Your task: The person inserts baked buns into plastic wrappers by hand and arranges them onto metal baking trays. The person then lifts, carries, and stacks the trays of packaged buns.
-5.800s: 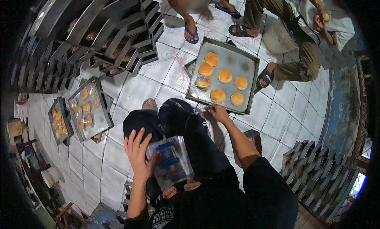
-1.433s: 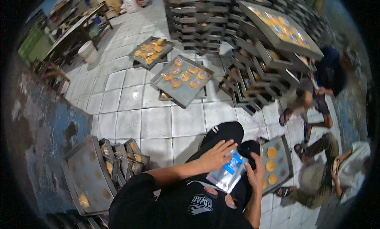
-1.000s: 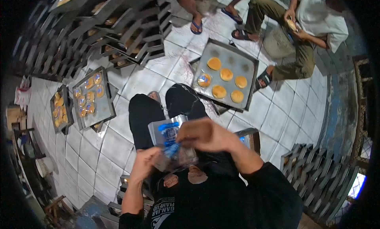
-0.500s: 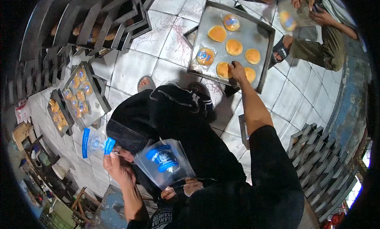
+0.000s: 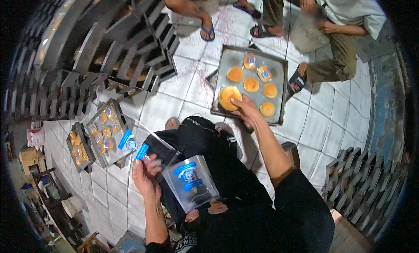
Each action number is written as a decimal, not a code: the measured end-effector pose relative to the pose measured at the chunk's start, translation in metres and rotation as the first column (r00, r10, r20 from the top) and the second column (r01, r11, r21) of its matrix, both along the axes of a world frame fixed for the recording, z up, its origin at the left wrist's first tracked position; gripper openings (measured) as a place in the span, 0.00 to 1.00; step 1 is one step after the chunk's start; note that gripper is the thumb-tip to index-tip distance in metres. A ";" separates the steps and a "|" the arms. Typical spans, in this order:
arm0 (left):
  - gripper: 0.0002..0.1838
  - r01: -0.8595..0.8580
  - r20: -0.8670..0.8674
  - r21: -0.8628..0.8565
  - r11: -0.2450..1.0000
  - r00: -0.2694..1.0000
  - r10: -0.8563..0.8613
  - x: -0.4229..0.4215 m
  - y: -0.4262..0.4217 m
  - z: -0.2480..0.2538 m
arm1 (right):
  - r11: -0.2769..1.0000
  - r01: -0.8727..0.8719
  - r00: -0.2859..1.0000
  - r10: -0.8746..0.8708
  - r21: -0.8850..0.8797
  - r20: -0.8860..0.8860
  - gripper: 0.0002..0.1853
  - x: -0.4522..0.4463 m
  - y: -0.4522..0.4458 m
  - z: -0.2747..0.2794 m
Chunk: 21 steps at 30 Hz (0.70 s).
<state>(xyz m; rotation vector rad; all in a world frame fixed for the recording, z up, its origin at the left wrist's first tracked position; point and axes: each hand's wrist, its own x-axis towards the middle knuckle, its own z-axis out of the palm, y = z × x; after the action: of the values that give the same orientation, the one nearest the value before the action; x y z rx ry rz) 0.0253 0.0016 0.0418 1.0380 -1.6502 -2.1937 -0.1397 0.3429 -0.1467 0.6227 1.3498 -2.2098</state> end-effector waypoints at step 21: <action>0.20 0.213 -0.334 0.646 0.733 0.942 0.021 0.034 -0.024 0.028 | 0.620 0.321 -0.169 0.781 0.716 -0.601 0.28 0.165 -0.205 0.253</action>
<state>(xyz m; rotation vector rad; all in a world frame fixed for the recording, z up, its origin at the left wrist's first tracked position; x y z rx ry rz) 0.0593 -0.0221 0.0698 0.6535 -0.7634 -2.9367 0.0254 0.1383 0.1060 -1.7018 2.7206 -1.2166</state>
